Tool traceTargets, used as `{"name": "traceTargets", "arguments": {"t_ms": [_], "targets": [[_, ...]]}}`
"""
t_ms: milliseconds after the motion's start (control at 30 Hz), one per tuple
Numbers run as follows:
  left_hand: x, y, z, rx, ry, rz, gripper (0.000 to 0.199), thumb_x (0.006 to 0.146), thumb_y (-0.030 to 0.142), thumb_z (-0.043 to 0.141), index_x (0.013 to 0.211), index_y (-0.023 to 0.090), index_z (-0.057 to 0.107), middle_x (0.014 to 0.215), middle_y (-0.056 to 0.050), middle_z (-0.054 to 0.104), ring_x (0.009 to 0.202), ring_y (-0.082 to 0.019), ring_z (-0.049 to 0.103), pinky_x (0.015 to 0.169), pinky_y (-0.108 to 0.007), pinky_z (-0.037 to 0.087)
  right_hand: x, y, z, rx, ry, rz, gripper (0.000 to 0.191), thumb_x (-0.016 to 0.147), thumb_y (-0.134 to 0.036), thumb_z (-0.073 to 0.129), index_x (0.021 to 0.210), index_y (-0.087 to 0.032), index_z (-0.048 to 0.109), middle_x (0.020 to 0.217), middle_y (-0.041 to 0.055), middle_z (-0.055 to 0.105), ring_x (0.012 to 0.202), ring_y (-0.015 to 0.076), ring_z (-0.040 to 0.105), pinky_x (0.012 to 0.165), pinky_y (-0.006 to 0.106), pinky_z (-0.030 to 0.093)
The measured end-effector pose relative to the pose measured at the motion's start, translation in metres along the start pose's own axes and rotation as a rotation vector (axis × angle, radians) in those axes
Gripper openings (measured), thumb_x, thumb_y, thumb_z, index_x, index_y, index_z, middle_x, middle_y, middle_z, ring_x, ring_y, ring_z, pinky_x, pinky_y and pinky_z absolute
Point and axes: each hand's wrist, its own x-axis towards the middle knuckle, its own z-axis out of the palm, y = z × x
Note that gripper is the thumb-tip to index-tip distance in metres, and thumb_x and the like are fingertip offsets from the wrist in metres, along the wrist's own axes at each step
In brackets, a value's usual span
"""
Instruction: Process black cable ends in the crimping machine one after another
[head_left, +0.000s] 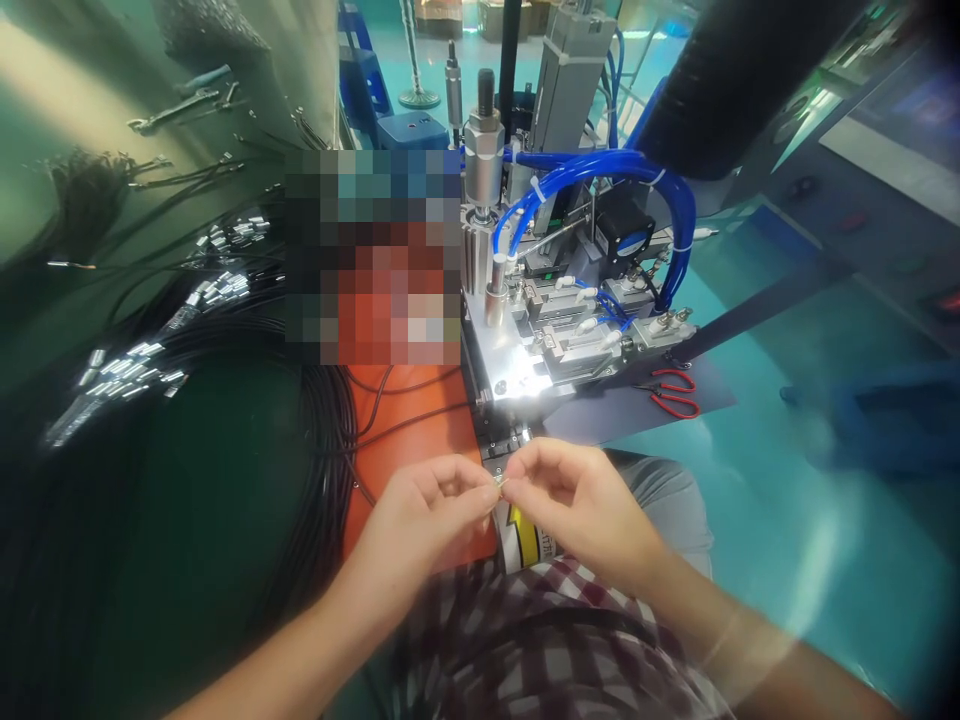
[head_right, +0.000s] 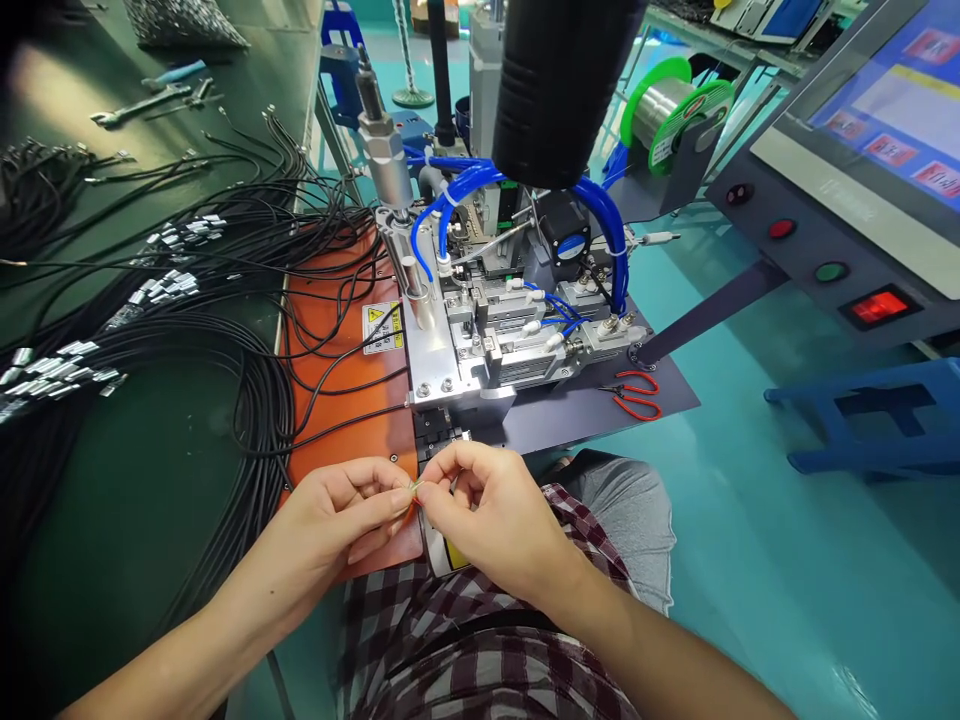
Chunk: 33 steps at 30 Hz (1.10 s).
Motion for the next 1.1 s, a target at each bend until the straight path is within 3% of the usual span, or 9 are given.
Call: {"name": "traceTargets", "arguments": {"t_ms": [333, 533, 667, 1100], "targets": [[-0.002, -0.001, 0.004, -0.054, 0.032, 0.003, 0.023, 0.077, 0.033, 0.068, 0.070, 0.015, 0.057, 0.050, 0.007, 0.048, 0.043, -0.004, 0.028, 0.043, -0.019, 0.018, -0.005, 0.008, 0.008, 0.105, 0.061, 0.010, 0.012, 0.083, -0.022, 0.058, 0.073, -0.018, 0.054, 0.058, -0.0051, 0.048, 0.052, 0.0080, 0.040, 0.048, 0.020, 0.033], [-0.002, 0.000, 0.005, -0.033, 0.056, -0.007, 0.023, 0.074, 0.032, 0.069, 0.067, 0.014, 0.057, 0.045, 0.008, 0.043, 0.041, -0.003, 0.026, 0.042, -0.018, 0.017, -0.004, 0.001, -0.002, -0.039, -0.012, 0.017, 0.011, 0.086, -0.024, 0.056, 0.078, -0.017, 0.060, 0.060, -0.0042, 0.051, 0.052, 0.0082, 0.042, 0.047, 0.020, 0.032], [-0.002, -0.001, 0.006, -0.017, 0.074, -0.003, 0.022, 0.073, 0.032, 0.069, 0.068, 0.015, 0.056, 0.046, 0.009, 0.042, 0.040, -0.003, 0.026, 0.041, -0.017, 0.017, -0.003, -0.004, -0.006, -0.095, 0.007, -0.027, 0.009, 0.085, -0.024, 0.056, 0.083, -0.018, 0.063, 0.062, -0.0039, 0.053, 0.054, 0.0086, 0.043, 0.048, 0.020, 0.033], [-0.002, 0.001, 0.006, 0.036, 0.063, 0.035, 0.020, 0.074, 0.032, 0.068, 0.069, 0.014, 0.059, 0.047, 0.009, 0.040, 0.041, -0.002, 0.024, 0.039, -0.016, 0.015, -0.003, -0.001, 0.000, -0.008, -0.033, -0.038, 0.017, 0.090, -0.025, 0.053, 0.076, -0.017, 0.055, 0.062, -0.0049, 0.049, 0.053, 0.0074, 0.041, 0.048, 0.020, 0.031]]}}
